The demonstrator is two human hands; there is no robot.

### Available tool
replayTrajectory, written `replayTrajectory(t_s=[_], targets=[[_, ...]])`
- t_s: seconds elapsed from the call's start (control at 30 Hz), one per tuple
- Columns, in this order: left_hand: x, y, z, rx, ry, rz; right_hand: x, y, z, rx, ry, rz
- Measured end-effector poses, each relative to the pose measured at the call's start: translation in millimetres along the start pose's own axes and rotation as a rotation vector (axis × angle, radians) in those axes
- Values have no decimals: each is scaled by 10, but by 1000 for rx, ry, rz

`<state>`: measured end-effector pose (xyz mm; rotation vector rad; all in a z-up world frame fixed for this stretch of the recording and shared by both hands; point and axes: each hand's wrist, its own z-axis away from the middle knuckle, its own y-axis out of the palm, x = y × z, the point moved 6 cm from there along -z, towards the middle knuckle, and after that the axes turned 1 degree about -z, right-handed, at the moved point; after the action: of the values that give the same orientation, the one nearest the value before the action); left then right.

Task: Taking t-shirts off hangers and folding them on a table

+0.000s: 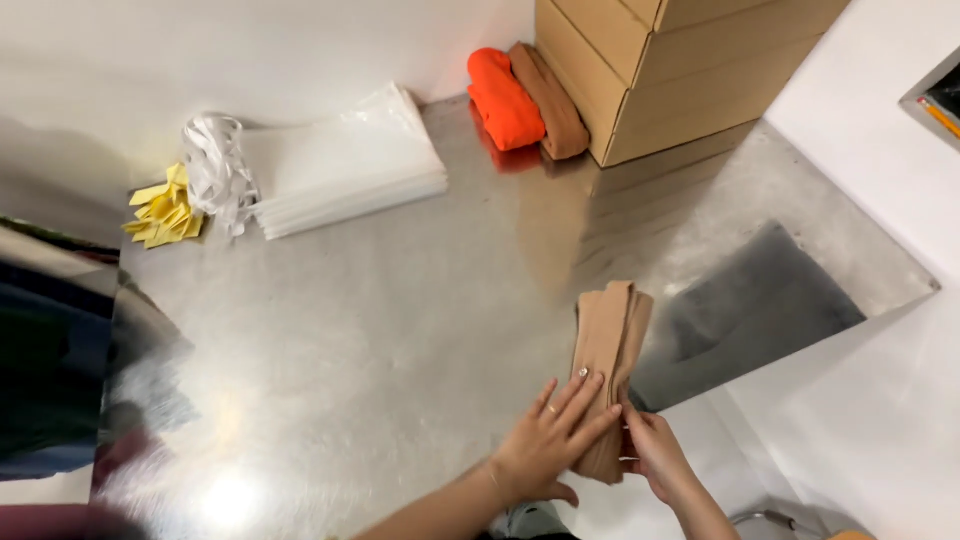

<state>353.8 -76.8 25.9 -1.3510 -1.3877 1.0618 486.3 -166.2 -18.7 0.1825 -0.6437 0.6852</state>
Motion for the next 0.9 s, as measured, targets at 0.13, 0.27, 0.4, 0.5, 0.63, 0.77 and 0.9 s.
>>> replayTrajectory(t_s=[0.13,0.27,0.4,0.5,0.63,0.77,0.9], targets=[[-164,59,-271,-286,-211,3,57,-110,-701,62,-26,100],[206,353,-498,-216,-490,-101,418,126,-1245,58,-158,357],[851,857,-610,-63,-709,249,1451,630,-1211,-159,-490,1051],[1211,749,-777,-385,-839,-287,1939,1005,-1482,13,-590,1105],[1741,820,-1143,-541,-987,-526,2677,1368,-2100,80,-810,1094],[2253,1126,-1309,-382,-1118,-429,3451,1955,-2222,144,-1116,1098],[2448,911,-1426,-362,-1106,-511,3413,2428,-1999,416,-532,1022]])
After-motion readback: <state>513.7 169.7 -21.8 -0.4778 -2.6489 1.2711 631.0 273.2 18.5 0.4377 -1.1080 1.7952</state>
